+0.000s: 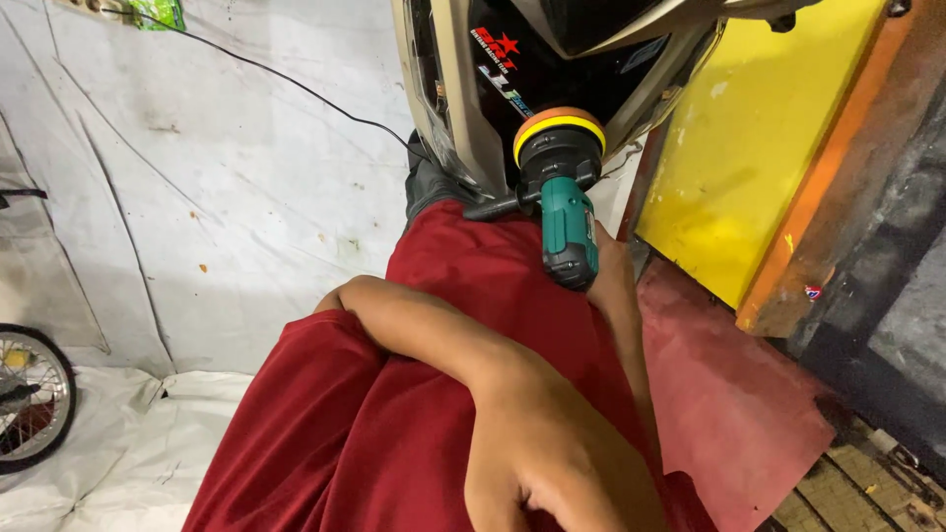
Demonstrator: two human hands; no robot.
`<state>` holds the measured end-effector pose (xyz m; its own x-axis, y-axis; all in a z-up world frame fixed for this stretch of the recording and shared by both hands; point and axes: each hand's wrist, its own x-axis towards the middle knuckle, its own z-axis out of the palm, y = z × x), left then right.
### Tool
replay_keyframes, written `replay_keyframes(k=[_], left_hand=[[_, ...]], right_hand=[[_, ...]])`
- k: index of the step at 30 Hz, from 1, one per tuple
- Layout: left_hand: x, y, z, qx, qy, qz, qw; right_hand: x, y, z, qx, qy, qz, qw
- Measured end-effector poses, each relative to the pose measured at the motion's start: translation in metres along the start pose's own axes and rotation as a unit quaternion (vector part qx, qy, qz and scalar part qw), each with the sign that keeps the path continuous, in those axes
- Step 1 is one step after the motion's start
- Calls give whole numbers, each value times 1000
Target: The person uses a handheld electric polisher with a yellow pad to polish the front fairing of a motorcycle. They move the tool in circular motions across the surface of the vehicle's bodywork.
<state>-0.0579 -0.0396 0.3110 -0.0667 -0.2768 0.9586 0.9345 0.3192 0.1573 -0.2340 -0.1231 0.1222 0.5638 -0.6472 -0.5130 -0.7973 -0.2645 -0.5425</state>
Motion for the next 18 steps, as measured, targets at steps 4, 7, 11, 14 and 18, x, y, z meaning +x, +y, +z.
replay_keyframes(k=[4, 7, 11, 14, 18], left_hand=[[0, 18, -18, 21, 10, -2, 1000], [-2, 51, -34, 103, 43, -99, 989], [-54, 64, -37, 440, 178, -351, 807], [-105, 64, -44, 673, 153, -536, 486], [-194, 53, -51, 576, 97, -771, 254]], right_hand=[[3, 11, 1, -7, -7, 1, 1000], [-11, 16, 0, 35, 5, -18, 999], [-36, 11, -3, 200, 81, -164, 962], [4, -13, -21, -48, -35, 69, 996], [10, 30, -8, -55, -32, 18, 998]])
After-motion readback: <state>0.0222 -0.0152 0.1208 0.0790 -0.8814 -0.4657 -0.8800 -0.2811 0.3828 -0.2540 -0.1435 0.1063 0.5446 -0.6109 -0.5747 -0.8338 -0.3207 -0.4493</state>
